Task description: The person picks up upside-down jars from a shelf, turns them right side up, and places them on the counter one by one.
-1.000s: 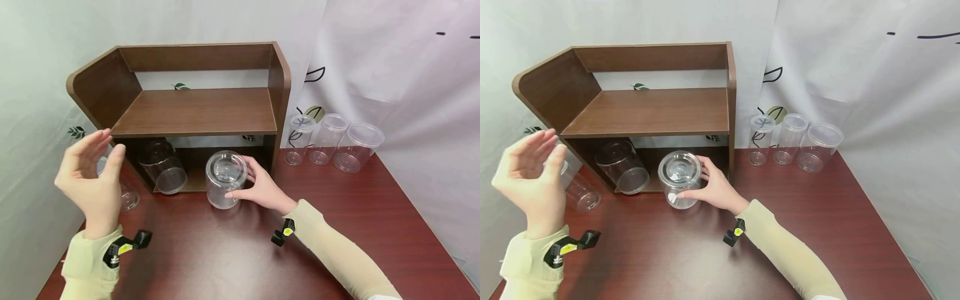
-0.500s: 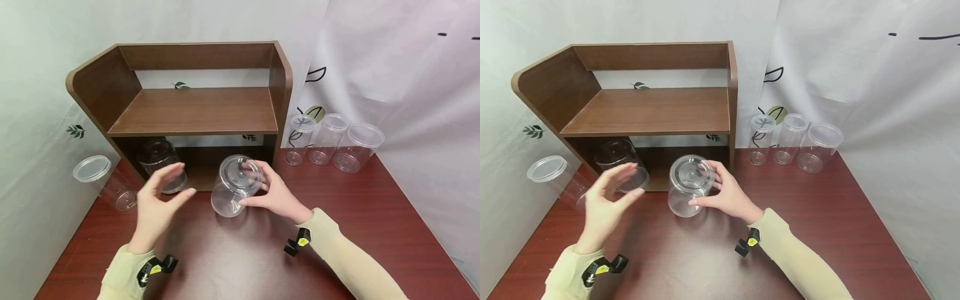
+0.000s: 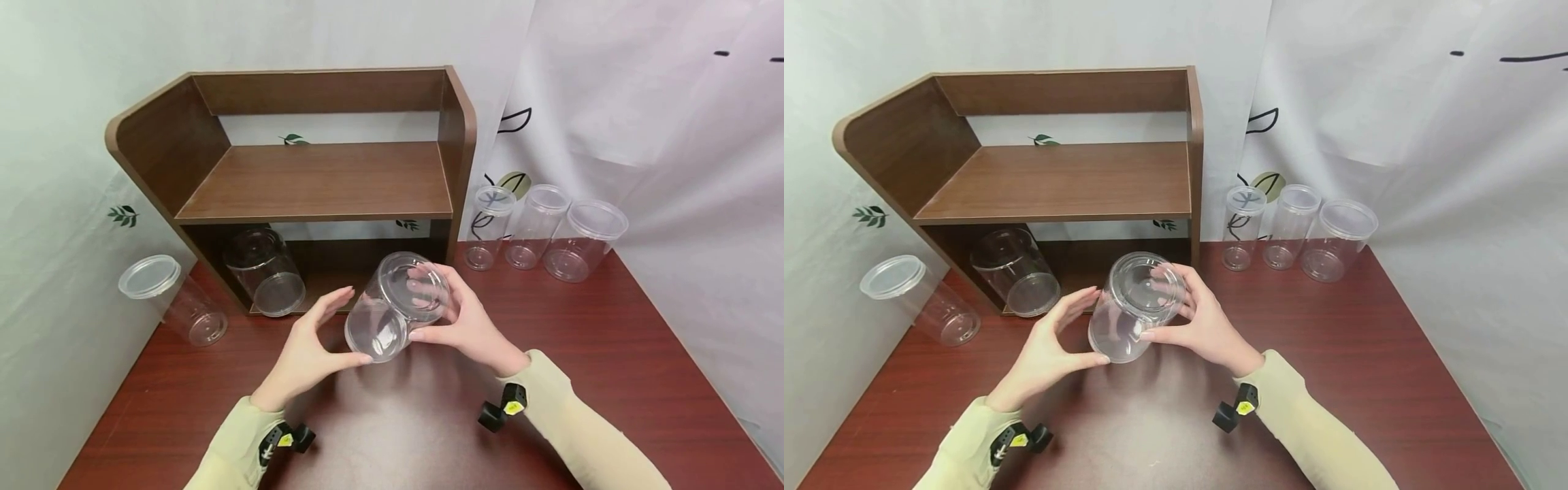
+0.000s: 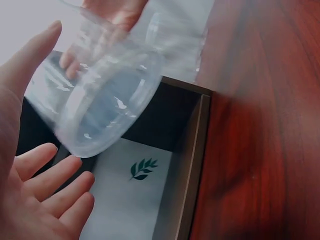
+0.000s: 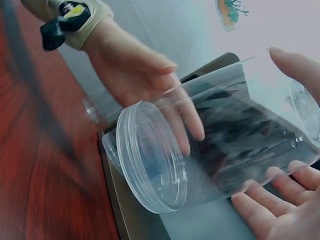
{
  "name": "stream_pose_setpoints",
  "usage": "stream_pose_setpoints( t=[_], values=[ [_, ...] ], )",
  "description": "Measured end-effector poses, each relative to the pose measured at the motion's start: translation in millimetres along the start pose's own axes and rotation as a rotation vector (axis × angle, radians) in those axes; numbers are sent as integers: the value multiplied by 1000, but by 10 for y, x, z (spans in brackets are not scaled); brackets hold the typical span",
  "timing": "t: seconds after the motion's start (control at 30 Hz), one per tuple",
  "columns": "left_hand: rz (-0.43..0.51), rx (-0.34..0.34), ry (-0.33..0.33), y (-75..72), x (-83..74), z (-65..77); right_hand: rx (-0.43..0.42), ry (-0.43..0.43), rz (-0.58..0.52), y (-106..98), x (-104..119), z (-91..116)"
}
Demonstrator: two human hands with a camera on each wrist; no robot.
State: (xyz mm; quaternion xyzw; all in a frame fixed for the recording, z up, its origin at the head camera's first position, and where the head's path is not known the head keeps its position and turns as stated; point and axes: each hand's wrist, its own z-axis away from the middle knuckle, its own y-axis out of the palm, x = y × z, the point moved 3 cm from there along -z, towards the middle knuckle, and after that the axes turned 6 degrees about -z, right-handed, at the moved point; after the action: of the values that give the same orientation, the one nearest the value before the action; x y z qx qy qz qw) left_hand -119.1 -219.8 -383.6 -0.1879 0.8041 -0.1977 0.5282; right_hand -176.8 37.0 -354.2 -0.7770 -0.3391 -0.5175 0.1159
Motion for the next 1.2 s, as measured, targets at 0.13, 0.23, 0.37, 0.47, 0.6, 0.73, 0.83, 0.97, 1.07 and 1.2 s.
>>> stream_pose_setpoints(
  t=[0.13,0.23,0.37,0.47,0.6,0.73,0.83,0.97,1.07,1.2],
  values=[
    [53,56,40,88,5,-9,14,-30,-48,16,44,21],
    [98,97,56,139,-4,-16,26,-42,-90,32,71,35],
    [140,113,63,171,-16,-19,35,-60,-111,50,98,48],
    [154,98,70,166,-23,-22,35,-84,-105,56,106,50],
    [173,87,77,131,-34,-29,32,-104,-116,47,96,47],
    [188,72,95,41,-70,-43,16,-113,-101,7,85,43],
    [201,54,114,-58,-123,-61,18,-108,-110,-26,84,35],
    [229,26,146,-196,-212,-79,24,-108,-107,-81,134,10],
    [259,-2,170,-292,-273,-84,0,-153,-58,-156,242,-14],
    [337,-28,183,-391,-321,-91,-71,-279,-50,-279,465,-58]
  ],
)
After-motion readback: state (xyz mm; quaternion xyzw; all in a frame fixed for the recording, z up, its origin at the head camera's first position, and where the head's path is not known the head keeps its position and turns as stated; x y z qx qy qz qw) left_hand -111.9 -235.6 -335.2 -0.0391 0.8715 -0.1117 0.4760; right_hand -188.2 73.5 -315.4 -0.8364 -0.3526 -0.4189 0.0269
